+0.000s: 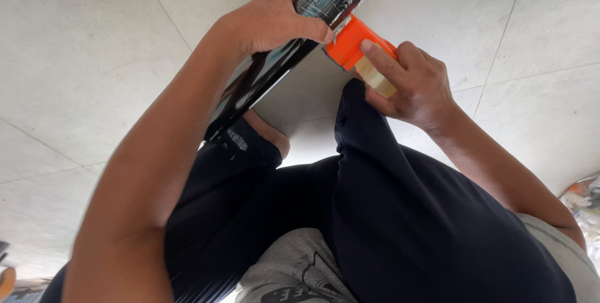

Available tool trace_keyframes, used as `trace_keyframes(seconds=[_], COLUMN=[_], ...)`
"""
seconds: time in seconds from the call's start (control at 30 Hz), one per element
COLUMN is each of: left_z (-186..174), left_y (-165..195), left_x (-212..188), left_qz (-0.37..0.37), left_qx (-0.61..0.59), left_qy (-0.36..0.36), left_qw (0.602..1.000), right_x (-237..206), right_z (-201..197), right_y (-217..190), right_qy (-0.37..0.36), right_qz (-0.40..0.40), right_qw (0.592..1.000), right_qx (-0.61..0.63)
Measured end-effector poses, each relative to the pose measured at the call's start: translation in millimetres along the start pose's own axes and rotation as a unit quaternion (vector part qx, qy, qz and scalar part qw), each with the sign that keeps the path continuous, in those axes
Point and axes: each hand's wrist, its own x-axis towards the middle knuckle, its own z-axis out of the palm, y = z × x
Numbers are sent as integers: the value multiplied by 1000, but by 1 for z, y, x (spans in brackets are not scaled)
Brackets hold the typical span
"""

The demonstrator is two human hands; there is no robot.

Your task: The person sits on a tiled floor and uses a handheld tape dispenser to wrap clear packing tape around two long, cylindrical metal pipes. They repeatedly pull tape, press it onto the pipe surface, and rotate the pipe to cover it completely.

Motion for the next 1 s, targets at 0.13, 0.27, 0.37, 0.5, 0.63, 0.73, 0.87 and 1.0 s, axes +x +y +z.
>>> trace_keyframes(seconds=[0.13,0.27,0.37,0.5,0.63,0.73,0.87,1.0], left_z=[-2,1,6,0,-11,-10,-2,3], left_y=[22,33,37,41,43,48,66,87], left_x=[-23,-32,-32,-35,-43,-49,-62,-76], left_qz=[-17,-22,-8,6,-17,-5,-30,-29], left_qx=[37,60,81,105,71,146,126,125], left_qy=[20,46,58,62,53,61,61,51], left_qw=[999,997,995,992,996,987,990,990], right_x=[-19,-31,-38,-49,-43,-22,2,23], right_z=[-9,-12,-11,-13,-26,-46,-83,-106], right_y=[-5,-5,0,6,-1,-16,-40,-54], right_qy=[26,26,24,9,-25,-78,-161,-215], right_qz=[-6,-5,-12,-10,26,53,107,135], right_qw=[999,999,999,999,998,995,981,967], right_qx=[30,48,42,40,59,45,33,-3])
